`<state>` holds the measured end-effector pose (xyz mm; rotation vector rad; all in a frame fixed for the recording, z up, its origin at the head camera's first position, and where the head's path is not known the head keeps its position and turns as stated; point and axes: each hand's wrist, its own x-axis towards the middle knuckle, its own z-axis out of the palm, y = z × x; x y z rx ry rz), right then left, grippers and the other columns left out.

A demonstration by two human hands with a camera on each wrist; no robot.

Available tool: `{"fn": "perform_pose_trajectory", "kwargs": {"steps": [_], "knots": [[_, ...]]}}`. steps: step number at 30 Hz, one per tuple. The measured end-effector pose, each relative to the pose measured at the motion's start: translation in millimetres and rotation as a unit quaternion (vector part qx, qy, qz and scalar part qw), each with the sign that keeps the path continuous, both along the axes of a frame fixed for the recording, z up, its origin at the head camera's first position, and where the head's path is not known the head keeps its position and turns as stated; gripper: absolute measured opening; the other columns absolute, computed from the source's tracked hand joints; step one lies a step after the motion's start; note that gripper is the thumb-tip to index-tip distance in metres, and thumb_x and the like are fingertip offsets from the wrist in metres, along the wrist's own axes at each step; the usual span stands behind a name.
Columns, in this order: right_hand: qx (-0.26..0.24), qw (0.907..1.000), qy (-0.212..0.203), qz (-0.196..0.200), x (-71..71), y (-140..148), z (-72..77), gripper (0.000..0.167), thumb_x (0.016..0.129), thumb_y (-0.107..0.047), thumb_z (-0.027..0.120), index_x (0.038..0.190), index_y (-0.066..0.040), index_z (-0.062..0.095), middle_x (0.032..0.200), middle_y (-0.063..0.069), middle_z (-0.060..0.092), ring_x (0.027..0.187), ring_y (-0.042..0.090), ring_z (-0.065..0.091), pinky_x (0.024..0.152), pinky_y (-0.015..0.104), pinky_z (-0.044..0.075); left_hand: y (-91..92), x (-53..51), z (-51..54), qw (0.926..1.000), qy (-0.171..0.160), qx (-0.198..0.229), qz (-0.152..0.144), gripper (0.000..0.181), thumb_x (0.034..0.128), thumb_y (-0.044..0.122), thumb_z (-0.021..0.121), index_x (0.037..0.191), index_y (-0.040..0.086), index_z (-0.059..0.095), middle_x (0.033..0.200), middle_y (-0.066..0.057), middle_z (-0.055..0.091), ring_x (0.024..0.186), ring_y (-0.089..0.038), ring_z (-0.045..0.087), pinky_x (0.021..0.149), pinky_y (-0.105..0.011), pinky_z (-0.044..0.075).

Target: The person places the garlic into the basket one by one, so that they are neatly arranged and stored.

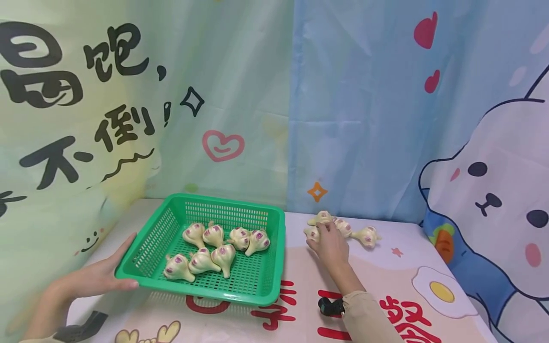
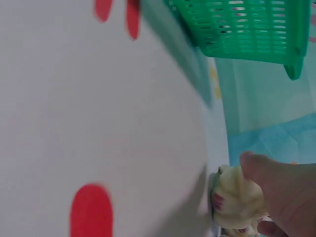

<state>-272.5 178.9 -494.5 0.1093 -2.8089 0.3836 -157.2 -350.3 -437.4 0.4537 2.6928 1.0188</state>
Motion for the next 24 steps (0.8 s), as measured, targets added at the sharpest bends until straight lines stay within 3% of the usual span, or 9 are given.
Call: {"fn": "perform_pose_trajectory", "kwargs": {"steps": [4,10,16,19,24], "knots": [[0.012,0.9997,-0.004,0.019,1.0,3.8,-5.2,0.056,0.083,-0.031,0.072,0.129,-0.007,0.055,0.124,0.022,0.055,0.105,0.040,0.058,0.074,0.057,0.050,1.0,0.3,0.5,1.0000,0.008,0.004,-0.003,0.115,0.0811,0.032,0.073,0.151,0.009,-0.015,0.154,-0.032,0.008,0.129,-0.044,0.038,0.092,-0.034,0.043],[0.014,0.9973,-0.007,0.072,1.6,11.9,-2.7,0.051,0.085,-0.017,0.071,0.131,-0.007,0.053,0.127,0.016,0.056,0.111,0.037,0.057,0.081,0.054,0.050,1.1,-0.4,1.3,1.0000,0.006,0.002,-0.002,0.114,0.0814,0.032,0.072,0.151,0.009,-0.015,0.154,-0.033,0.010,0.127,-0.043,0.041,0.092,-0.046,0.043],[0.003,0.9910,-0.015,0.133,4.5,22.8,3.7,0.052,0.082,0.002,0.067,0.132,-0.005,0.054,0.137,0.021,0.050,0.123,0.040,0.050,0.088,0.053,0.048,2.3,-0.9,1.9,1.0000,0.000,0.006,-0.005,0.114,0.0817,0.032,0.072,0.151,0.010,-0.016,0.154,-0.033,0.008,0.128,-0.044,0.039,0.093,-0.048,0.042],[-0.013,0.9900,-0.017,0.140,4.9,23.6,3.3,0.052,0.082,0.001,0.067,0.132,-0.004,0.054,0.137,0.024,0.046,0.119,0.042,0.051,0.090,0.054,0.047,2.1,-0.7,2.1,1.0000,-0.002,0.008,-0.005,0.114,0.0818,0.032,0.072,0.151,0.011,-0.016,0.154,-0.033,0.009,0.128,-0.044,0.040,0.093,-0.046,0.042],[-0.023,0.9935,-0.024,0.109,2.3,17.6,-3.6,0.054,0.084,-0.020,0.070,0.133,-0.003,0.052,0.129,0.021,0.049,0.106,0.035,0.056,0.087,0.051,0.049,0.8,0.0,-0.1,0.9999,0.001,0.012,-0.003,0.114,0.0815,0.031,0.073,0.151,0.009,-0.015,0.153,-0.034,0.012,0.127,-0.044,0.040,0.091,-0.032,0.044]]}}
